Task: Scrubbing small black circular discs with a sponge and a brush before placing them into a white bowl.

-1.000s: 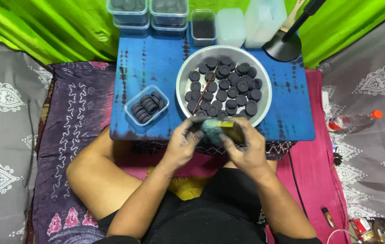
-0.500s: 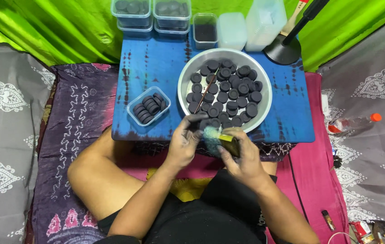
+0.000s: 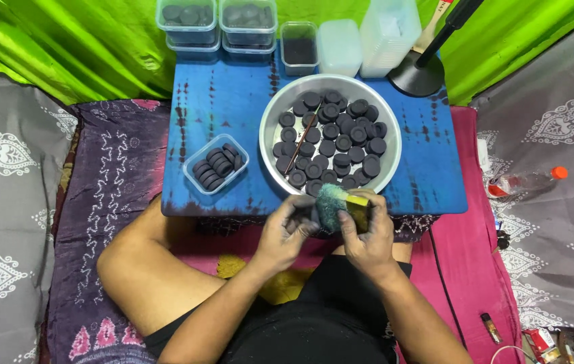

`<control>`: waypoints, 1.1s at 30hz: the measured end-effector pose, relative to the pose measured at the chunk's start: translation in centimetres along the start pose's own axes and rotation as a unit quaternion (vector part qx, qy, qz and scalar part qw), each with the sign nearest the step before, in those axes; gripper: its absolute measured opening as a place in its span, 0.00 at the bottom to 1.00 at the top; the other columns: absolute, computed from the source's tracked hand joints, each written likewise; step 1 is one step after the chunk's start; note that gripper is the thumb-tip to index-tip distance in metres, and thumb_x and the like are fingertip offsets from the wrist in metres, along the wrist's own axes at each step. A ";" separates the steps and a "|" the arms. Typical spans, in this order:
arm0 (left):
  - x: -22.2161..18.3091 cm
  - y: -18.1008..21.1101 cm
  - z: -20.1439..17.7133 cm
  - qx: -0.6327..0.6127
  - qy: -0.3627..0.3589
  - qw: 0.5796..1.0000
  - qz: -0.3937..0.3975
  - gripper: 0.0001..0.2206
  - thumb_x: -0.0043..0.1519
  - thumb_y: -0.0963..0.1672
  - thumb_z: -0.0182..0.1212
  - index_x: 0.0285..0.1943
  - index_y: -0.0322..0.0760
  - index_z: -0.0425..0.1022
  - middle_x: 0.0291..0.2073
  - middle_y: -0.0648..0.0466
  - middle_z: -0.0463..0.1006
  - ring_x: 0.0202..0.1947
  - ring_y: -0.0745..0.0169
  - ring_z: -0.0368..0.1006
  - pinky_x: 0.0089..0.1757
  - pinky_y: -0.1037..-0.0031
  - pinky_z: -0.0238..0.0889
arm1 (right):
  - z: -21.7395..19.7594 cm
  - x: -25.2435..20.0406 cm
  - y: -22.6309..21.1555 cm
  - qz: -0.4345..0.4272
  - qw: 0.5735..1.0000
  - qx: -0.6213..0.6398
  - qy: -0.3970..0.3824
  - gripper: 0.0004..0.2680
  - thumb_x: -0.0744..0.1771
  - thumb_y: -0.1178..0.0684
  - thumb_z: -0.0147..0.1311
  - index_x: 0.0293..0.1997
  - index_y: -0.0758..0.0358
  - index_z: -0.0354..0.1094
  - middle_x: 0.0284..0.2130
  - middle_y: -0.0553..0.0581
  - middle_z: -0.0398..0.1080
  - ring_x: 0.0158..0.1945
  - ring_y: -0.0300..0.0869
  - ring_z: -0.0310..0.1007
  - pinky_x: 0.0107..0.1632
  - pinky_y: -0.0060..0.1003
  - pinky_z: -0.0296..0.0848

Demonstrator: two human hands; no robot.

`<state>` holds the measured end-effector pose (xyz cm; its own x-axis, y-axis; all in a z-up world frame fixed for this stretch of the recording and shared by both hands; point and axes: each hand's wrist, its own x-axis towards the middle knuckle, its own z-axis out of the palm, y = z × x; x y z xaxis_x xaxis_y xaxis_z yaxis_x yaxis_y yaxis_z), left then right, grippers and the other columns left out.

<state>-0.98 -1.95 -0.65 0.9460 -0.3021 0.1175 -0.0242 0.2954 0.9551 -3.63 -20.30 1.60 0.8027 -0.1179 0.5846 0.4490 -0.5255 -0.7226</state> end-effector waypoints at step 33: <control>1.7 1.9 -0.5 0.006 0.019 1.000 -0.012 0.16 0.63 0.41 0.63 0.59 0.31 0.75 0.46 0.47 0.76 0.46 0.63 0.70 0.50 0.69 0.71 | 0.9 -1.3 -0.7 0.051 0.994 0.087 -0.035 0.12 0.66 0.58 0.60 0.50 0.70 0.62 0.43 0.67 0.74 0.49 0.59 0.78 0.55 0.50 0.71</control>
<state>0.72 -1.49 1.20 0.9582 -0.2736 0.0843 -0.0052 0.2778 0.9606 -4.61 -19.01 0.98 0.8708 -0.1005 0.4813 0.4193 -0.3596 -0.8336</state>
